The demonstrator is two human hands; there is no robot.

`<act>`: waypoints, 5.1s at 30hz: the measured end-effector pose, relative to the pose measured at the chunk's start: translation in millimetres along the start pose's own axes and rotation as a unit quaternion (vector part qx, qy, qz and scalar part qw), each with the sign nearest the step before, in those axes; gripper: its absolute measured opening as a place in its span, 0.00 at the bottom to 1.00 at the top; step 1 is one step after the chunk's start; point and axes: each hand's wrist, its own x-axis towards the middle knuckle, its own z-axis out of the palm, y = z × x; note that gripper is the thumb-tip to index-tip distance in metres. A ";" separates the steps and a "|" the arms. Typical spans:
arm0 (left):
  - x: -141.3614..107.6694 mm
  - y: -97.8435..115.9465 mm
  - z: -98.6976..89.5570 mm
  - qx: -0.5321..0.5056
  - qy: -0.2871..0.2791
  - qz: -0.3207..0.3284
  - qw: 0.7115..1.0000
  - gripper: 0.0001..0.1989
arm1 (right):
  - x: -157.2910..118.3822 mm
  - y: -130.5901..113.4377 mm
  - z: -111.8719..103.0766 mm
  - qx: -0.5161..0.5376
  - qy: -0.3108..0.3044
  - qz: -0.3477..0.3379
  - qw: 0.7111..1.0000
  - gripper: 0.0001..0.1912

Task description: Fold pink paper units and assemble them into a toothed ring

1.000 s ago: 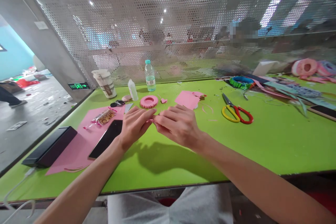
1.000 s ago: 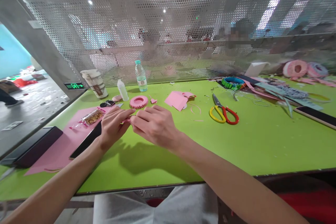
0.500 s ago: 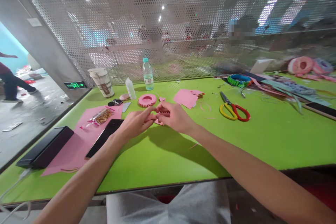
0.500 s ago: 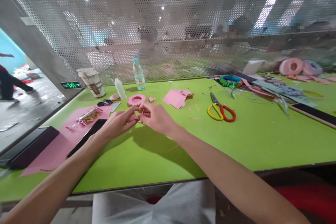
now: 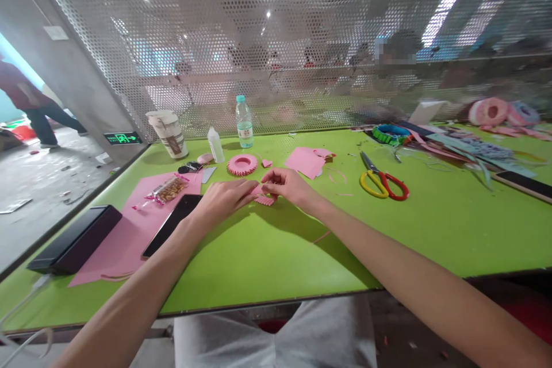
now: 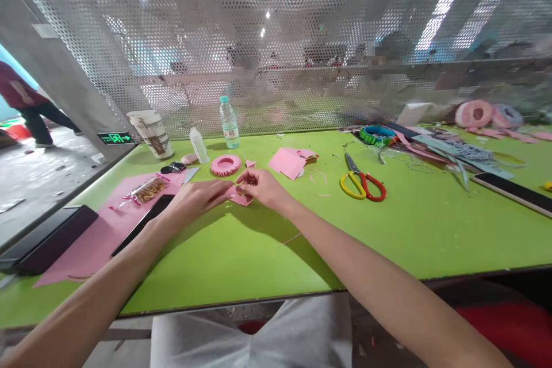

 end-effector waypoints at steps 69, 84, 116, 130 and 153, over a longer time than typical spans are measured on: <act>1.6 6.1 -5.3 -0.089 0.199 -0.093 0.972 0.15 | -17.0 -28.8 5.5 -0.313 0.075 -0.284 0.903 0.13; -2.3 9.6 -4.1 -0.056 0.288 0.047 0.955 0.08 | -36.5 -52.2 20.8 -0.368 0.093 -0.379 0.844 0.10; -1.9 10.5 -8.2 -0.042 0.266 0.108 0.957 0.08 | -39.7 -59.5 21.6 -0.407 0.084 -0.364 0.833 0.09; -2.3 7.7 -5.9 -0.056 0.253 0.090 0.962 0.10 | -39.3 -58.9 20.9 -0.470 0.091 -0.382 0.790 0.11; -1.5 10.4 -5.9 -0.027 0.248 0.075 0.965 0.09 | -40.3 -60.8 18.9 -0.525 0.101 -0.383 0.753 0.12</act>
